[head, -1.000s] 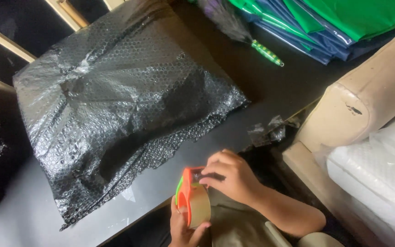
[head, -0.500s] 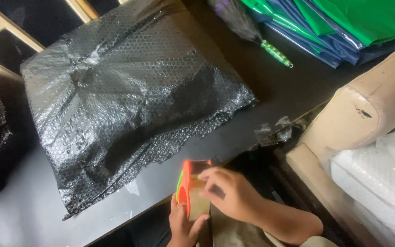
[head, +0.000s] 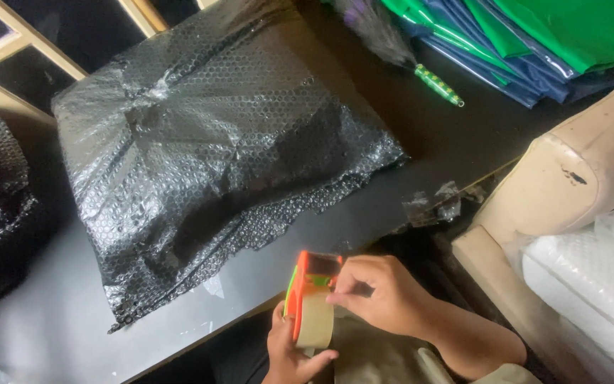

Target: Wrapping a blue bag in black bubble wrap and securing it with tape.

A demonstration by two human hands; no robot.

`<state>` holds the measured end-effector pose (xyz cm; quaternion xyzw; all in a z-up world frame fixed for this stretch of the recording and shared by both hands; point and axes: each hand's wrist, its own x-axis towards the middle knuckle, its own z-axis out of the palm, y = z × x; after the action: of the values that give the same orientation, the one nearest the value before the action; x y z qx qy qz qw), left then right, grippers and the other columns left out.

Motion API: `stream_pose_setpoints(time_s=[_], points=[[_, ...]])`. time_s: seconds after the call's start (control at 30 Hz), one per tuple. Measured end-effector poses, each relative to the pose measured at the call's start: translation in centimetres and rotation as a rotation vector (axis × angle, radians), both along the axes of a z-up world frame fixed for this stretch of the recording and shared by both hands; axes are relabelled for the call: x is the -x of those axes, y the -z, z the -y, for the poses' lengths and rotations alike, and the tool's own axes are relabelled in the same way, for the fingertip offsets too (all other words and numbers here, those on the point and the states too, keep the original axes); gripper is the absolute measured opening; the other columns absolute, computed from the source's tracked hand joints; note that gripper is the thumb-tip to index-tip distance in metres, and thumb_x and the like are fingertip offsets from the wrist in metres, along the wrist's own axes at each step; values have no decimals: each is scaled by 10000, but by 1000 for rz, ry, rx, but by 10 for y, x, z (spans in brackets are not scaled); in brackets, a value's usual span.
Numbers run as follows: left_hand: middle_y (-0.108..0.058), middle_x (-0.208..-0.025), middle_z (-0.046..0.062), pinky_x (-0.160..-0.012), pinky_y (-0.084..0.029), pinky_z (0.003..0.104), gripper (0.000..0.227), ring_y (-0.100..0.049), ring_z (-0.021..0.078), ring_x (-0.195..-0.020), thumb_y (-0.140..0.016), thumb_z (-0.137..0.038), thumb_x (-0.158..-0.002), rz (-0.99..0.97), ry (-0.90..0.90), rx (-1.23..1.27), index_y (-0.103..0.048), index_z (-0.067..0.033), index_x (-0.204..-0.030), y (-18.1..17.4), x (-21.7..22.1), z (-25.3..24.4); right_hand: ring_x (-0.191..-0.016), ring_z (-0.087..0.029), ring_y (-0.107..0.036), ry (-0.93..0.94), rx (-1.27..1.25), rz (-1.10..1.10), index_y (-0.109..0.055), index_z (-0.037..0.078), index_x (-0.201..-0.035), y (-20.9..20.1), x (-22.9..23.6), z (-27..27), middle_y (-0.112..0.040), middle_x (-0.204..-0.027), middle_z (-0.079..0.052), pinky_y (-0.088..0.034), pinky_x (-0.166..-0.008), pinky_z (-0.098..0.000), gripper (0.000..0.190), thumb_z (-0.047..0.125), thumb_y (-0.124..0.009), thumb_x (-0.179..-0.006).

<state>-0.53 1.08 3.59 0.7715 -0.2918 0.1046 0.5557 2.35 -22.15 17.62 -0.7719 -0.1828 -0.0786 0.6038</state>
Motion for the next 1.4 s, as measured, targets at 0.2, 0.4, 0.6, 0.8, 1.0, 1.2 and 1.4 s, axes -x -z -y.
stream_pose_setpoints(time_s=[0.2,0.4,0.6,0.8,1.0,1.2,1.4], points=[[-785,-1008,108,-1023,-463,482,574,-672,342,-1022,-889,-334,-673,5,-44,21,-709,4,-1101,16,4,-6,-544,-95,-553,85,-14,186,-622,64,-727,-29,1,19,-666,-695,-15,-457,-514,-207,193,23,-806,-769],[-729,-1182,213,-1042,-465,507,414,-605,412,-1193,-819,-268,-718,-52,137,208,-713,7,-1009,3,6,-6,-544,-47,-547,49,-146,0,-623,94,-738,28,-40,41,-691,-687,7,-465,-505,-169,236,26,-849,-737],[-762,-954,170,-1069,-441,535,366,-723,356,-940,-812,-282,-812,132,227,248,-704,40,-948,-11,0,-2,-542,-115,-603,30,-346,-423,-637,56,-687,79,-62,37,-707,-642,-72,-511,-544,-231,232,-21,-850,-736],[-706,-689,96,-1146,-368,568,378,-776,280,-723,-856,-375,-752,286,55,144,-678,-42,-744,33,4,-21,-552,-159,-589,-164,-566,-754,-588,17,-733,142,-65,25,-664,-674,-128,-497,-516,-255,230,-89,-783,-795],[-754,-791,123,-1054,-442,582,372,-774,349,-845,-850,-344,-729,230,41,25,-722,0,-788,4,7,-7,-598,-177,-632,-179,-738,-908,-566,-4,-764,169,-34,20,-693,-760,-182,-513,-527,-253,214,-70,-743,-863],[-765,-783,147,-1075,-407,614,410,-783,378,-849,-862,-357,-723,305,42,-16,-668,4,-734,17,8,-3,-586,-164,-597,-67,-700,-905,-577,21,-725,167,-11,29,-674,-711,-135,-488,-548,-253,247,-10,-797,-832],[-769,-1104,177,-1105,-368,546,493,-674,371,-1091,-794,-433,-814,178,170,-96,-756,27,-985,4,12,5,-531,-179,-588,-9,-731,-865,-584,12,-709,171,4,37,-645,-653,-134,-499,-512,-273,272,30,-838,-805]])
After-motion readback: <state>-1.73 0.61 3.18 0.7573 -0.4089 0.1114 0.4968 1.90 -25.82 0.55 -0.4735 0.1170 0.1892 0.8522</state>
